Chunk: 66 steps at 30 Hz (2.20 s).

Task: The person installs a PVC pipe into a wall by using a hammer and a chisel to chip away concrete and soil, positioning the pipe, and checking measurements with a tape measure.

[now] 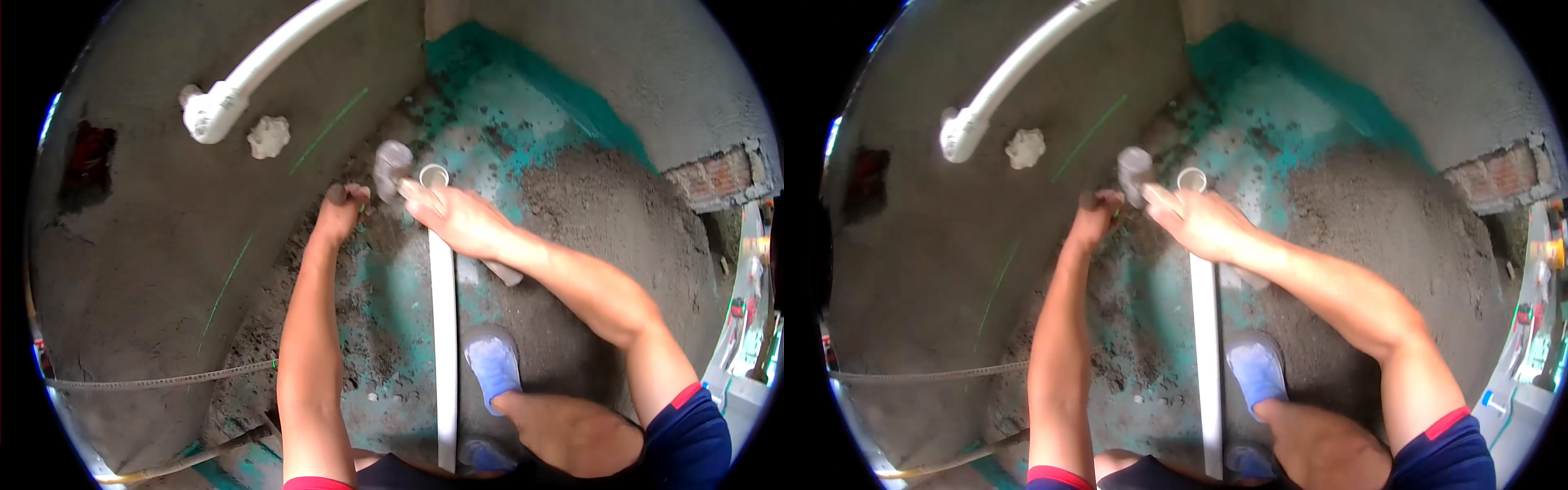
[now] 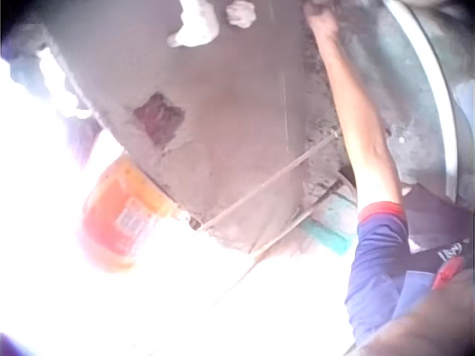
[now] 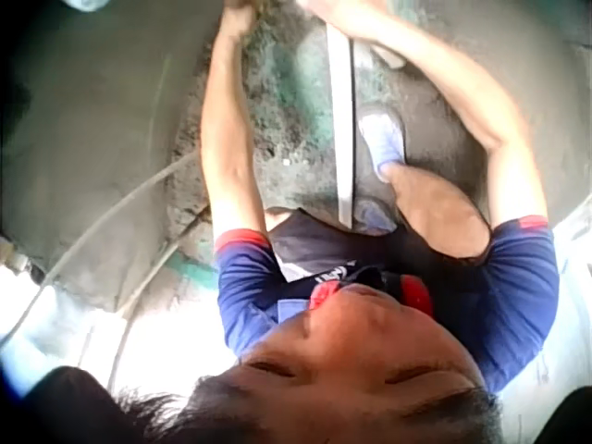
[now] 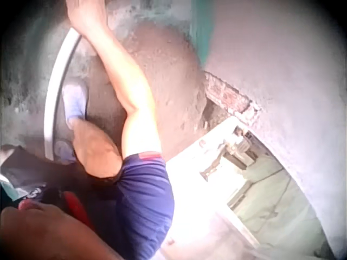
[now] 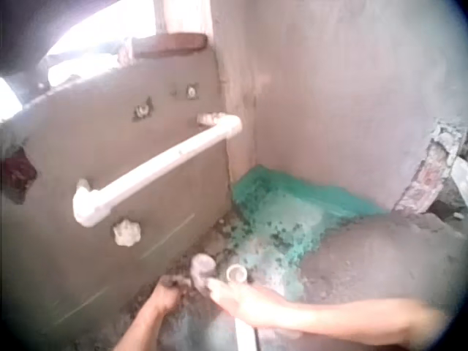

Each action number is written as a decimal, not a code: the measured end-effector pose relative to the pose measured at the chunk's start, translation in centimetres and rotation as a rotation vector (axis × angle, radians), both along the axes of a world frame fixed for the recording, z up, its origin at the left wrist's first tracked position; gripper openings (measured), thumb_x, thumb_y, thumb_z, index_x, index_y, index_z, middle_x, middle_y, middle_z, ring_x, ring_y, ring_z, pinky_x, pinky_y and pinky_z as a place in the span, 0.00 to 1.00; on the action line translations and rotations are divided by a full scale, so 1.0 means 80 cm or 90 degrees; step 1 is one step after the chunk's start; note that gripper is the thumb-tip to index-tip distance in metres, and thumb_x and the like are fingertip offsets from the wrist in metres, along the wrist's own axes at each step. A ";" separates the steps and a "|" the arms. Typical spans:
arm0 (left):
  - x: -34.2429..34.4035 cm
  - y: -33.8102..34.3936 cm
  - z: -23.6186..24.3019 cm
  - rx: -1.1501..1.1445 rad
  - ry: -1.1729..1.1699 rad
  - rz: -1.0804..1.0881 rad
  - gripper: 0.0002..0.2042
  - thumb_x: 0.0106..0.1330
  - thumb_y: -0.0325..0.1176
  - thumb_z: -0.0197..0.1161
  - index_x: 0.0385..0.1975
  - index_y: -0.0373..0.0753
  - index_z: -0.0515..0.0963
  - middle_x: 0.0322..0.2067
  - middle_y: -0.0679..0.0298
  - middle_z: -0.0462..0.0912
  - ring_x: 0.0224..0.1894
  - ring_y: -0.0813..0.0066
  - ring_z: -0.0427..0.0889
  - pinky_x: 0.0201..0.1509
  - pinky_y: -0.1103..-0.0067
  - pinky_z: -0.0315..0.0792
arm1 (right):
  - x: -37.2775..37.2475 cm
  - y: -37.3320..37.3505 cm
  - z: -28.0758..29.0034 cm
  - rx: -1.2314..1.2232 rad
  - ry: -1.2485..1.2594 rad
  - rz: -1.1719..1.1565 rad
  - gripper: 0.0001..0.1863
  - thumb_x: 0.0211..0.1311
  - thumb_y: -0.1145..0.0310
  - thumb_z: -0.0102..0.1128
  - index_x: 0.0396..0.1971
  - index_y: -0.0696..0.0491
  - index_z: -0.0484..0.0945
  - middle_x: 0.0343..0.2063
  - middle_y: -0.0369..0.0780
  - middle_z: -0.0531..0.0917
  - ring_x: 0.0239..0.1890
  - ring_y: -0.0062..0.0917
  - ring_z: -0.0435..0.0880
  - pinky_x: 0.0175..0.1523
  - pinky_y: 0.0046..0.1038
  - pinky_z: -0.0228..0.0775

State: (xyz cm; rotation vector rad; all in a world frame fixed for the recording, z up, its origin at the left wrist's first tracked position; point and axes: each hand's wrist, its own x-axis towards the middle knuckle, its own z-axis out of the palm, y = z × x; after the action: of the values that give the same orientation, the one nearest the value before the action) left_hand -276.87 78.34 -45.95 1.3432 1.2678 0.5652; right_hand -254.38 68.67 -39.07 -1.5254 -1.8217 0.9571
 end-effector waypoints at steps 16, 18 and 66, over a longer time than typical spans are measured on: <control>-0.006 0.011 -0.051 0.176 0.069 -0.079 0.12 0.57 0.32 0.65 0.41 0.38 0.81 0.38 0.53 0.85 0.42 0.59 0.82 0.50 0.69 0.74 | -0.048 0.009 0.080 -0.077 -0.270 0.089 0.27 0.68 0.45 0.50 0.49 0.56 0.72 0.35 0.51 0.84 0.42 0.49 0.84 0.48 0.49 0.74; -0.021 0.011 -0.070 0.186 0.185 -0.188 0.18 0.55 0.33 0.68 0.47 0.41 0.80 0.46 0.53 0.84 0.50 0.58 0.82 0.55 0.68 0.73 | -0.048 -0.012 0.075 -0.008 -0.125 0.123 0.25 0.68 0.45 0.52 0.43 0.56 0.76 0.36 0.52 0.83 0.40 0.52 0.83 0.47 0.49 0.74; -0.006 -0.151 -0.072 0.412 0.287 -0.300 0.07 0.63 0.33 0.59 0.30 0.36 0.75 0.35 0.53 0.78 0.42 0.45 0.75 0.55 0.59 0.68 | -0.002 -0.149 0.027 0.017 -0.203 0.226 0.15 0.56 0.60 0.64 0.45 0.35 0.80 0.24 0.38 0.80 0.22 0.41 0.82 0.33 0.42 0.78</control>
State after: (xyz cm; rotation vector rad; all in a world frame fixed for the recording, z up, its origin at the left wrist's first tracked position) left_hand -277.32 66.25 -51.72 2.3345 1.0860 0.3519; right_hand -254.52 56.73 -36.93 -1.4291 -2.3796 0.8774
